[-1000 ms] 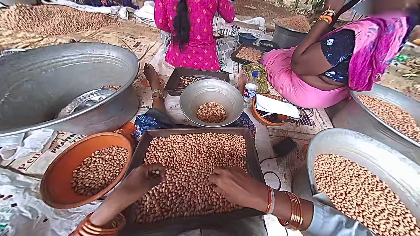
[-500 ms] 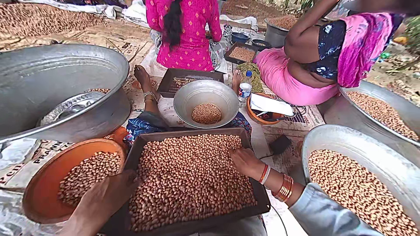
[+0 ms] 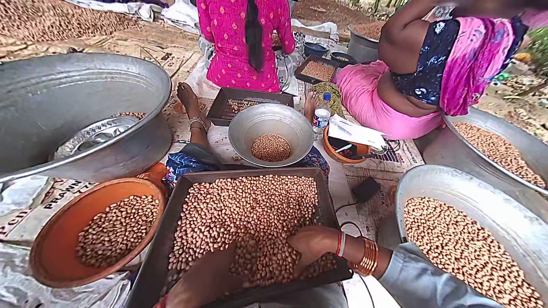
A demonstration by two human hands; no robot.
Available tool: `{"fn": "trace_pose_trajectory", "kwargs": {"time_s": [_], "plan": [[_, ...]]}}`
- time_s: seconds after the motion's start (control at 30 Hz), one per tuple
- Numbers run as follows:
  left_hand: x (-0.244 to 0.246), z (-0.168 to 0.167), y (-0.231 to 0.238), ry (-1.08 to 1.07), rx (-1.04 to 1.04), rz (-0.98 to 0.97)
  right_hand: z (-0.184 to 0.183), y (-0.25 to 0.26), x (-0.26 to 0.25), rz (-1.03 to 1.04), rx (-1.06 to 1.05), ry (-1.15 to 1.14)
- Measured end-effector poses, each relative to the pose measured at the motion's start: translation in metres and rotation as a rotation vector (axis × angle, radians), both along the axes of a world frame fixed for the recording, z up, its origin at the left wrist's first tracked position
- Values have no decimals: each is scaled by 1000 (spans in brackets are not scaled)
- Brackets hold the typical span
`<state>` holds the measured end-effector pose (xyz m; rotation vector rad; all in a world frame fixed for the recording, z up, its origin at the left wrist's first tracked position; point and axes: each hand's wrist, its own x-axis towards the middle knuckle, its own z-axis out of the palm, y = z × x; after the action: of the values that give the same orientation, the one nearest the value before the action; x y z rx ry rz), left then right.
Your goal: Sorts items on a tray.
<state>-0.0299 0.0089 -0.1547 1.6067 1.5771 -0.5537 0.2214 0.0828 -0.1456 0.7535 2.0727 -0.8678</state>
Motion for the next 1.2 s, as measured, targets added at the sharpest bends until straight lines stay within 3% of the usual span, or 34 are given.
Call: {"fn": "trace_pose_trajectory", "kwargs": {"time_s": [0.17, 0.3, 0.43, 0.57, 0.73, 0.97, 1.2], "plan": [[29, -8, -1, -197, 77, 132, -12, -13, -8, -280, -111, 210], [25, -12, -2, -650, 84, 442, -7, -20, -14, -612, -215, 447], [8, -1, 3, -971, 244, 653, 8, -7, -14, -739, -165, 717], [-12, 11, 11, -805, 506, 539, 17, 8, -6, -779, -21, 959], [-8, 4, 5, -464, 902, 238, 18, 17, 7, -656, 375, 890], [28, -17, -13, -361, 904, -89, 26, 13, 9, -301, 489, 624], [44, -29, -14, -174, 959, -203, 32, 8, 8, -37, 411, 187]]}}
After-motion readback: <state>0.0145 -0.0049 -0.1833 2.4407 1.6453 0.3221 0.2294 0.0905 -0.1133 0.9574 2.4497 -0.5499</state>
